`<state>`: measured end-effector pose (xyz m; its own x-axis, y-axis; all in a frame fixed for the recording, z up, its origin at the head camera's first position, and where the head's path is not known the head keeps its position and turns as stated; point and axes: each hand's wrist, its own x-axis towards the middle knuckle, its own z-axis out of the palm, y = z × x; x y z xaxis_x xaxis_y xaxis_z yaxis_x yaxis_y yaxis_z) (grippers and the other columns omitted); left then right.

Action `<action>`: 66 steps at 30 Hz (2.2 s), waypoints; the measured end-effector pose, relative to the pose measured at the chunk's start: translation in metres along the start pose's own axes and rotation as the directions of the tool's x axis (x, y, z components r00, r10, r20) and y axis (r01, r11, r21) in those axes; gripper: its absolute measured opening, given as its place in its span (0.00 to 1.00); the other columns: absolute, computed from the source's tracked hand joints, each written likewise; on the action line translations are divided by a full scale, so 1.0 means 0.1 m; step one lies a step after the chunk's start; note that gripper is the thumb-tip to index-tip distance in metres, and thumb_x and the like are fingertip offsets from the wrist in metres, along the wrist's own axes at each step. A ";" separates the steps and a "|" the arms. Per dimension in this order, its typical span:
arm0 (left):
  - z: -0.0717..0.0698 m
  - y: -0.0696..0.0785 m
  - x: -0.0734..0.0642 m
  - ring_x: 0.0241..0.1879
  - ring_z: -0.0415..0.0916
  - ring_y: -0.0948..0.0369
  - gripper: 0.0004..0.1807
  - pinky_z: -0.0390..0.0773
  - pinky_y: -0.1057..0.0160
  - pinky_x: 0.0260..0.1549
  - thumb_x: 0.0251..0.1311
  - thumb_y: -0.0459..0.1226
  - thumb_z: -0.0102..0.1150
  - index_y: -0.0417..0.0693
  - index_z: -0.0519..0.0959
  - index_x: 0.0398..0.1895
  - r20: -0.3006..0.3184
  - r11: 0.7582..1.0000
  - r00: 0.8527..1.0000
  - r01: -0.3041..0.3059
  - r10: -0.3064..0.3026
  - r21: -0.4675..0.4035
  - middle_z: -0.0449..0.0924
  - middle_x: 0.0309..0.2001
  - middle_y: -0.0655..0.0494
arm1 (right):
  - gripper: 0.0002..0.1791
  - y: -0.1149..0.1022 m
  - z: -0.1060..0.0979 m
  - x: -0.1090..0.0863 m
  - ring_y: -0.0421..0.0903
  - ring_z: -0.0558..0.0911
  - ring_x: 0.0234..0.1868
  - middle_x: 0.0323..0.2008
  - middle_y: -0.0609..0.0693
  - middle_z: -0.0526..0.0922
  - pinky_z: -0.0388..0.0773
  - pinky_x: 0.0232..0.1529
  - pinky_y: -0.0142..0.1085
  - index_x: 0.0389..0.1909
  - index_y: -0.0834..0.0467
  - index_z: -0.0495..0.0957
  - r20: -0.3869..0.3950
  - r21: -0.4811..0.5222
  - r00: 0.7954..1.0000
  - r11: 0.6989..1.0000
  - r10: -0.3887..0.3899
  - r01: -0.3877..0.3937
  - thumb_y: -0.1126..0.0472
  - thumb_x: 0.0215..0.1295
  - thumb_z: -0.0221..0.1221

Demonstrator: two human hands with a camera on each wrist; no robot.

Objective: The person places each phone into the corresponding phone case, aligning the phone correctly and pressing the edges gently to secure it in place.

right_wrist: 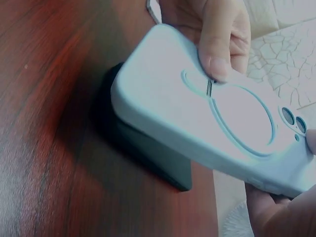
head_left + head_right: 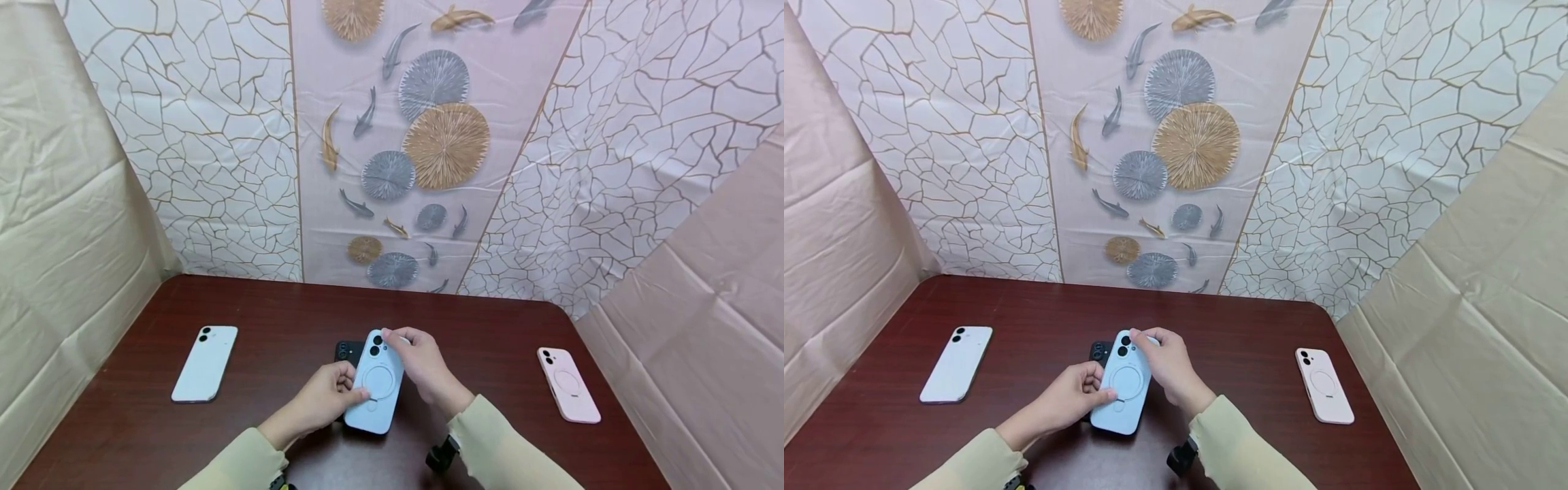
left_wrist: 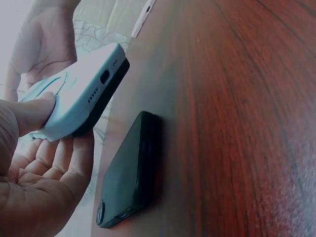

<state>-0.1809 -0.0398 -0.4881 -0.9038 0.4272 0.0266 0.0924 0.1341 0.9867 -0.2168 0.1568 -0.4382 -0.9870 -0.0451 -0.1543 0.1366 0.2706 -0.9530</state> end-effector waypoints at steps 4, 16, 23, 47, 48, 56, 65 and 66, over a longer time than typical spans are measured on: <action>0.01 0.02 0.00 0.24 0.75 0.63 0.12 0.75 0.68 0.24 0.58 0.36 0.67 0.38 0.74 0.33 0.013 1.000 1.000 -0.009 0.009 -0.005 0.80 0.27 0.53 | 0.26 -0.01 0.00 0.00 0.48 0.78 0.43 0.40 0.52 0.81 0.76 0.40 0.39 0.39 0.58 0.82 -0.009 -0.012 1.000 1.000 0.000 0.000 0.37 0.60 0.61; -0.01 0.02 0.01 0.27 0.77 0.62 0.12 0.76 0.66 0.27 0.59 0.38 0.67 0.39 0.75 0.34 -0.011 0.998 0.998 0.055 -0.055 -0.014 0.81 0.27 0.53 | 0.27 0.00 -0.07 0.01 0.47 0.81 0.44 0.47 0.55 0.80 0.79 0.44 0.40 0.50 0.62 0.76 0.121 0.148 0.992 0.987 0.041 -0.059 0.41 0.67 0.57; 0.00 0.03 0.03 0.29 0.79 0.61 0.13 0.79 0.64 0.30 0.60 0.38 0.66 0.37 0.74 0.36 -0.061 0.996 0.996 0.055 -0.060 -0.073 0.81 0.29 0.52 | 0.26 0.04 -0.08 0.01 0.47 0.82 0.42 0.45 0.56 0.82 0.80 0.42 0.41 0.49 0.64 0.74 0.140 0.235 0.990 0.970 0.021 -0.054 0.43 0.71 0.53; 0.01 0.01 0.02 0.30 0.77 0.61 0.13 0.77 0.64 0.31 0.61 0.37 0.64 0.36 0.73 0.36 -0.033 0.990 0.997 0.067 -0.072 -0.126 0.81 0.29 0.51 | 0.23 0.02 -0.13 -0.04 0.46 0.82 0.35 0.39 0.55 0.85 0.79 0.36 0.39 0.40 0.61 0.78 0.099 0.230 0.994 0.971 0.038 -0.060 0.43 0.71 0.52; 0.01 0.00 0.02 0.30 0.77 0.62 0.13 0.77 0.64 0.30 0.61 0.38 0.65 0.37 0.73 0.36 -0.042 0.991 0.996 0.069 -0.074 -0.118 0.81 0.29 0.51 | 0.24 0.02 -0.12 -0.04 0.46 0.82 0.35 0.39 0.55 0.85 0.80 0.36 0.39 0.42 0.61 0.78 0.102 0.225 0.994 0.973 0.039 -0.061 0.42 0.71 0.52; 0.00 -0.03 0.03 0.33 0.80 0.59 0.15 0.79 0.64 0.33 0.62 0.40 0.64 0.35 0.75 0.38 -0.069 0.988 0.994 0.074 -0.084 -0.132 0.83 0.32 0.49 | 0.24 0.08 -0.09 -0.05 0.47 0.82 0.39 0.43 0.55 0.83 0.79 0.39 0.41 0.49 0.62 0.76 0.133 0.197 0.991 0.979 0.025 -0.051 0.43 0.73 0.49; -0.03 0.01 0.03 0.36 0.80 0.59 0.17 0.80 0.60 0.35 0.62 0.42 0.64 0.36 0.75 0.41 -0.010 0.968 0.987 0.156 -0.161 -0.196 0.83 0.35 0.49 | 0.22 0.13 -0.07 -0.05 0.47 0.83 0.39 0.41 0.56 0.83 0.80 0.41 0.44 0.50 0.62 0.77 0.107 0.183 0.994 0.982 0.031 -0.050 0.47 0.74 0.50; -0.03 0.02 0.03 0.36 0.81 0.58 0.17 0.80 0.59 0.36 0.63 0.42 0.63 0.35 0.74 0.41 0.000 0.964 0.986 0.163 -0.166 -0.211 0.83 0.36 0.48 | 0.21 0.13 -0.06 -0.06 0.47 0.83 0.38 0.41 0.56 0.83 0.80 0.40 0.43 0.49 0.62 0.77 0.100 0.184 0.994 0.981 0.035 -0.053 0.47 0.74 0.50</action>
<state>-0.1849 -0.0411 -0.4858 -0.9065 0.3990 -0.1378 -0.1461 0.0099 0.9892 -0.2101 0.1667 -0.4480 -0.9682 -0.1317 -0.2129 0.2021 0.0910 -0.9751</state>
